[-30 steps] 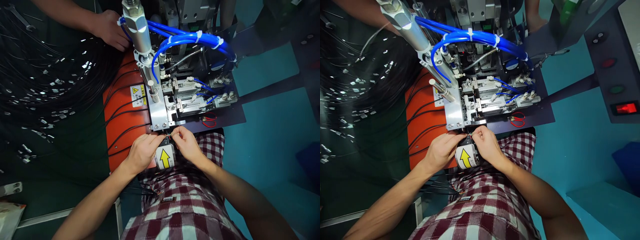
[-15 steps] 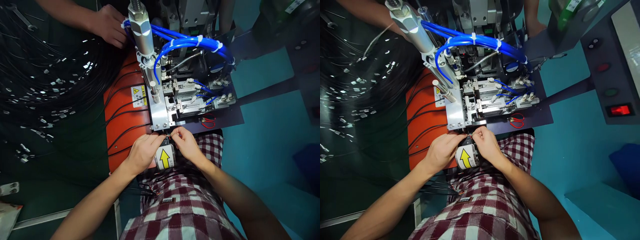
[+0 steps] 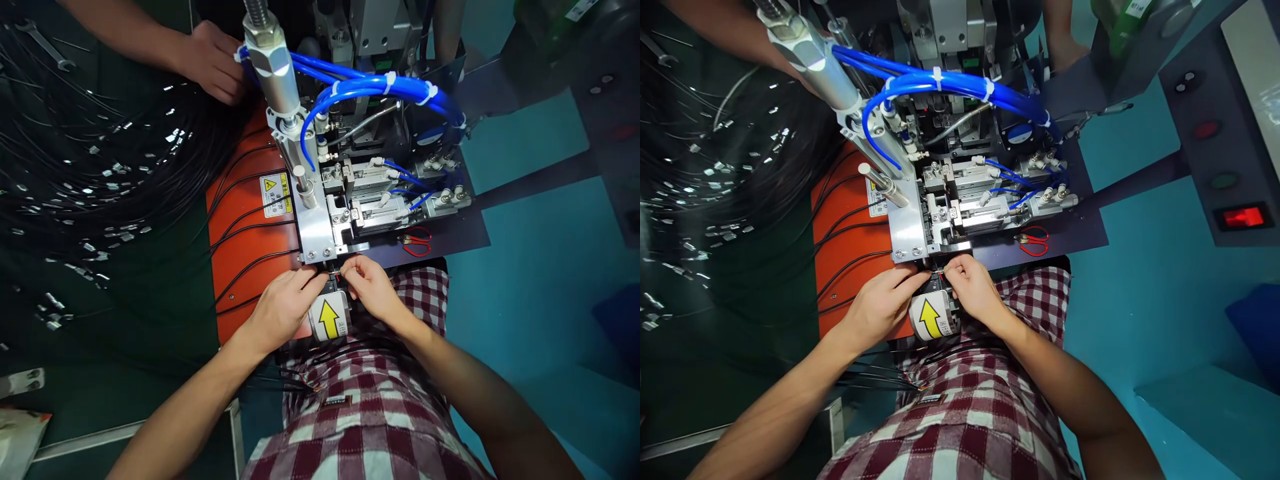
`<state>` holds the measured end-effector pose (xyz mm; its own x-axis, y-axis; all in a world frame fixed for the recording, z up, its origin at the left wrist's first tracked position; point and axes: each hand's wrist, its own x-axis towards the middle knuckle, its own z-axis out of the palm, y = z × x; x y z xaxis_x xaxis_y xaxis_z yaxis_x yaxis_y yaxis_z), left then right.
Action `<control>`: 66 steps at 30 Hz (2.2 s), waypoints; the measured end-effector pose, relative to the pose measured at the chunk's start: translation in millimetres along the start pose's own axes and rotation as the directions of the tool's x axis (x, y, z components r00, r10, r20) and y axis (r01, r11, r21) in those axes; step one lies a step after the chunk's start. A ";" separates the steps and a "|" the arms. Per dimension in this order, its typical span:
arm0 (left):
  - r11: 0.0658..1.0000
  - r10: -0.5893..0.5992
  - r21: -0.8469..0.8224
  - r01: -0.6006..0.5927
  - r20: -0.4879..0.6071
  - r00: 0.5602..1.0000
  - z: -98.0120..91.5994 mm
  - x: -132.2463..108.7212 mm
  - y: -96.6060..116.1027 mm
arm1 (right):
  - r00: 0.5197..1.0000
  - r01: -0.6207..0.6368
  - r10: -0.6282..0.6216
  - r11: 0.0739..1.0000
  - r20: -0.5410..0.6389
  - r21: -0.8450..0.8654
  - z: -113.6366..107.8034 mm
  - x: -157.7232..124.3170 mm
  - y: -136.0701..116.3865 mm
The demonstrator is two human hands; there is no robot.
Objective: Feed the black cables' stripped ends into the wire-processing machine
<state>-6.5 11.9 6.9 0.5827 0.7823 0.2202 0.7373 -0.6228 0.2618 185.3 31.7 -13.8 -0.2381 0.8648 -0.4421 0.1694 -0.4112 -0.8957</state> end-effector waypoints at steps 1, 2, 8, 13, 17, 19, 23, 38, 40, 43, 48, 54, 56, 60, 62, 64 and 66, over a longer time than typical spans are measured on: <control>1.000 0.012 0.000 -0.012 -0.009 1.000 0.6 -0.5 -0.4 | 1.000 0.001 -0.001 1.000 0.002 0.007 0.0 -0.2 0.2; 1.000 0.019 -0.002 -0.019 -0.010 1.000 1.2 -0.9 -0.6 | 1.000 0.002 -0.002 1.000 0.003 0.012 0.1 -0.3 0.4; 1.000 0.000 0.002 0.000 -0.001 1.000 1.9 -2.8 0.8 | 1.000 0.014 -0.014 0.999 -0.005 0.036 0.3 1.6 4.3; 0.999 -0.036 0.002 0.036 -0.031 0.999 3.6 -4.5 0.8 | 0.998 -0.035 0.027 0.987 0.054 0.159 2.2 4.7 9.2; 0.999 -0.009 -0.038 0.007 -0.062 0.998 5.3 -4.7 -1.3 | 1.000 0.018 -0.020 0.991 0.011 0.133 2.7 1.7 8.8; 0.999 0.000 -0.050 -0.003 -0.069 0.998 5.4 -4.3 -2.0 | 0.999 0.035 -0.036 0.994 0.007 0.104 2.0 0.1 7.7; 0.999 0.010 -0.052 -0.013 -0.064 0.998 4.4 -3.7 -1.9 | 0.999 0.037 -0.038 0.996 0.012 0.082 0.1 0.8 6.3; 0.998 -0.016 -0.058 0.014 -0.025 1.000 2.5 -1.4 -1.1 | 0.998 0.018 -0.025 0.991 0.057 0.133 -0.9 2.2 9.5; 0.999 -0.012 -0.049 0.011 -0.020 1.000 1.1 -0.4 -0.8 | 0.998 0.022 -0.028 0.992 0.053 0.124 -1.4 2.4 10.0; 0.999 -0.009 -0.049 0.008 -0.021 1.000 -0.2 0.9 -0.7 | 0.998 0.023 -0.029 0.993 0.050 0.115 -1.9 2.0 10.3; 0.999 -0.003 -0.050 0.001 -0.029 1.000 -0.1 1.5 -1.3 | 0.998 0.025 -0.031 0.992 0.046 0.122 -0.6 1.9 10.4; 0.999 -0.015 0.039 0.016 -0.024 1.000 -0.1 0.0 1.4 | 0.989 -0.107 0.077 0.960 0.124 0.257 -1.2 7.9 8.6; 0.998 -0.047 0.046 0.048 -0.017 0.999 0.2 -0.9 2.4 | 0.980 -0.150 0.107 0.951 0.168 0.270 -4.2 7.3 6.6; 0.998 -0.058 0.035 0.058 -0.014 0.998 2.0 -2.9 2.3 | 1.000 -0.017 0.014 0.994 0.028 0.111 -7.5 1.6 3.1; 0.998 -0.050 0.040 0.051 -0.012 0.999 2.9 -3.6 1.7 | 0.998 0.041 -0.038 0.997 -0.044 0.070 -5.4 -0.2 2.3; 0.998 -0.048 0.041 0.048 -0.015 0.999 3.7 -3.9 1.3 | 0.996 0.058 -0.052 0.995 -0.079 0.079 -1.7 -0.1 1.8; 0.998 -0.049 0.041 0.049 -0.017 0.999 4.1 -3.8 1.1 | 0.994 0.051 -0.041 0.993 -0.103 0.102 2.0 0.9 1.1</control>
<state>-6.5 8.2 2.5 0.5404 0.8113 0.2230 0.7783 -0.5827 0.2339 183.4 31.5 -15.4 -0.1451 0.9060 -0.3977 0.0588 -0.3933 -0.9175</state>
